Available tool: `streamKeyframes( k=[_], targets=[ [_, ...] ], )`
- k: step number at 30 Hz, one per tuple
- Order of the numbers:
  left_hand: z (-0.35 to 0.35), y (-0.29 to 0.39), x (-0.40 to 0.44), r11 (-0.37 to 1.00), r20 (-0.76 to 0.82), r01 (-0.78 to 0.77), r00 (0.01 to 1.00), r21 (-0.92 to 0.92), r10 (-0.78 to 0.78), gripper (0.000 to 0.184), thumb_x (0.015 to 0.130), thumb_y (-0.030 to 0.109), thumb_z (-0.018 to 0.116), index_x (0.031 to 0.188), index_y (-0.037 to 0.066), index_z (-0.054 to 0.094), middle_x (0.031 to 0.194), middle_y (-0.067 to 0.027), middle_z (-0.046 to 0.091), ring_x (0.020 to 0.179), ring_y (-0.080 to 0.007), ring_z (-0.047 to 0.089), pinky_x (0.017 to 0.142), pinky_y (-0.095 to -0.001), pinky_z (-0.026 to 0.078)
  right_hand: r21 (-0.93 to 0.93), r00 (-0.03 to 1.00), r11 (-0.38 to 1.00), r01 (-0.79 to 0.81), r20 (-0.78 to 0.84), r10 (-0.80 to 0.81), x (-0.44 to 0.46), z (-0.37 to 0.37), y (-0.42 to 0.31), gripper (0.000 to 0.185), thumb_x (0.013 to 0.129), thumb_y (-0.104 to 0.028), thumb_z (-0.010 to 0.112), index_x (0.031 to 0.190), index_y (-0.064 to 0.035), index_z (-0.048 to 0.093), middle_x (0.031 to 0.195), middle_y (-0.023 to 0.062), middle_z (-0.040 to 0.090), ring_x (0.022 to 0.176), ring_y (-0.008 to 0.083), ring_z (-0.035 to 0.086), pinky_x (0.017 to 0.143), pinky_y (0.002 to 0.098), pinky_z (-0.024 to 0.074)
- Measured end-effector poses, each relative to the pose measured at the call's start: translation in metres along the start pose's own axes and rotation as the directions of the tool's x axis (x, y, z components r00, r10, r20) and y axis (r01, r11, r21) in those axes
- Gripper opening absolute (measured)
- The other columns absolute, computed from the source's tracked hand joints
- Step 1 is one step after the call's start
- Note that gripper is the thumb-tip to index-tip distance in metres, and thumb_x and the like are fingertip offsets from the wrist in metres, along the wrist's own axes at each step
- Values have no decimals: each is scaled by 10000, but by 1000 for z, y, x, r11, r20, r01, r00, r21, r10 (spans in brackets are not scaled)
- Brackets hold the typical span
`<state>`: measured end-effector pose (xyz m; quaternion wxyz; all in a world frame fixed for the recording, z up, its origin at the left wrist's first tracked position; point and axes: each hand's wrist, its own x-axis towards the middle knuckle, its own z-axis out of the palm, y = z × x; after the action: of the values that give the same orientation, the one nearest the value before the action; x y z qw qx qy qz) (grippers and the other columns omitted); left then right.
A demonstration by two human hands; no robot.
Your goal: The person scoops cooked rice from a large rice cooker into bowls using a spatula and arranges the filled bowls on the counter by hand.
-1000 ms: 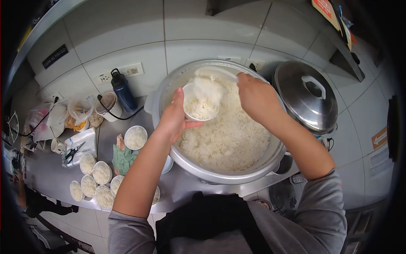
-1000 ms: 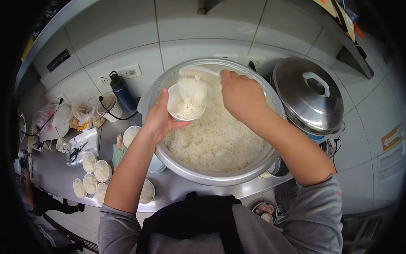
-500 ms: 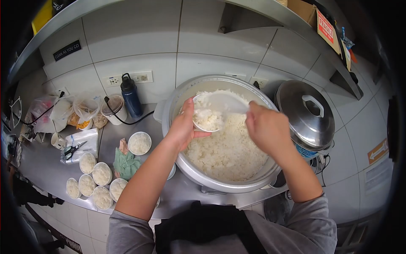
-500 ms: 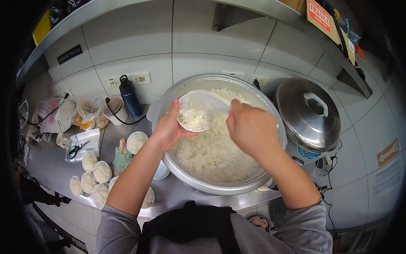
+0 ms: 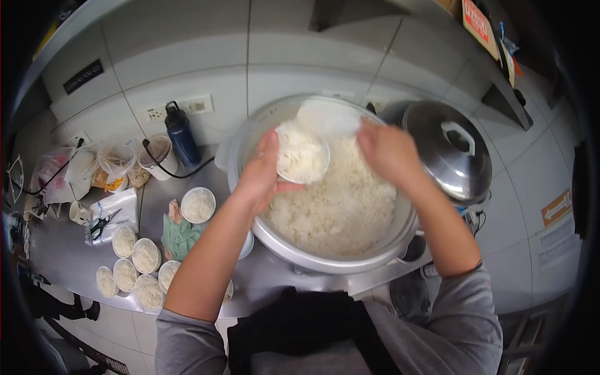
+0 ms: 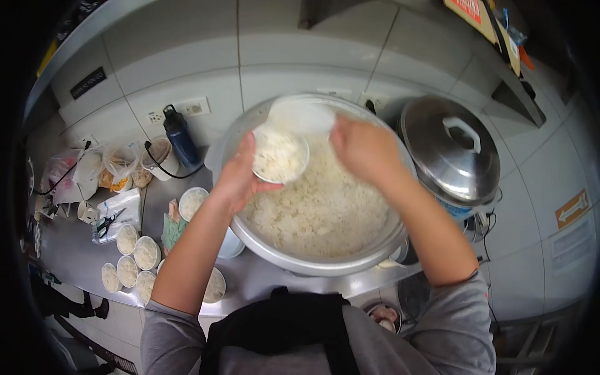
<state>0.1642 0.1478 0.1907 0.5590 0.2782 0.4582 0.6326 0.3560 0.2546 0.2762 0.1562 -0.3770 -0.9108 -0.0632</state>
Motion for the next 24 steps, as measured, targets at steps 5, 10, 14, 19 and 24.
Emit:
streamKeyframes(
  k=[5, 10, 14, 19, 24],
  targets=[
    [3, 0, -2, 992, -75, -64, 995, 111, 73, 592, 1002, 549, 208, 1450, 167, 268, 1341, -119, 492, 1113, -255, 604, 741, -397, 597, -205, 952, 961, -184, 205, 226, 13, 48, 70, 345, 909, -325, 415, 963, -90, 660, 914, 143, 687, 858, 355, 653, 764, 468, 512],
    [1, 2, 0, 994, -118, 9, 993, 107, 4, 676, 973, 620, 175, 1429, 147, 334, 1323, -126, 515, 1097, -242, 617, 716, -368, 601, -241, 792, 959, 150, 610, 30, -47, 79, 47, 376, 889, -347, 450, 883, -63, 696, 880, 138, 695, 853, 292, 677, 752, 429, 528],
    [6, 4, -4, 991, -113, -38, 992, 126, 53, 718, 956, 653, 159, 1425, 146, 354, 1303, -126, 532, 1092, -235, 622, 707, -355, 598, -157, 629, 957, 243, 777, -33, -76, 53, 17, 389, 892, -355, 447, 898, -58, 697, 890, 142, 690, 862, 301, 672, 759, 433, 526],
    [9, 6, -8, 986, -121, -75, 988, 147, 93, 709, 960, 647, 154, 1428, 151, 347, 1306, -123, 533, 1090, -232, 623, 708, -357, 594, -26, 466, 975, 222, 881, -82, -74, 32, 22, 400, 904, -370, 446, 933, -57, 694, 911, 152, 683, 876, 306, 663, 771, 431, 511],
    [7, 1, -4, 980, -103, -99, 988, 173, 118, 560, 1009, 529, 191, 1405, 171, 360, 1296, -112, 531, 1077, -242, 623, 707, -367, 588, 194, 490, 981, -26, 857, -157, -43, 6, 52, 376, 917, -364, 484, 938, -42, 677, 900, 154, 676, 880, 330, 653, 750, 424, 490]
  ],
)
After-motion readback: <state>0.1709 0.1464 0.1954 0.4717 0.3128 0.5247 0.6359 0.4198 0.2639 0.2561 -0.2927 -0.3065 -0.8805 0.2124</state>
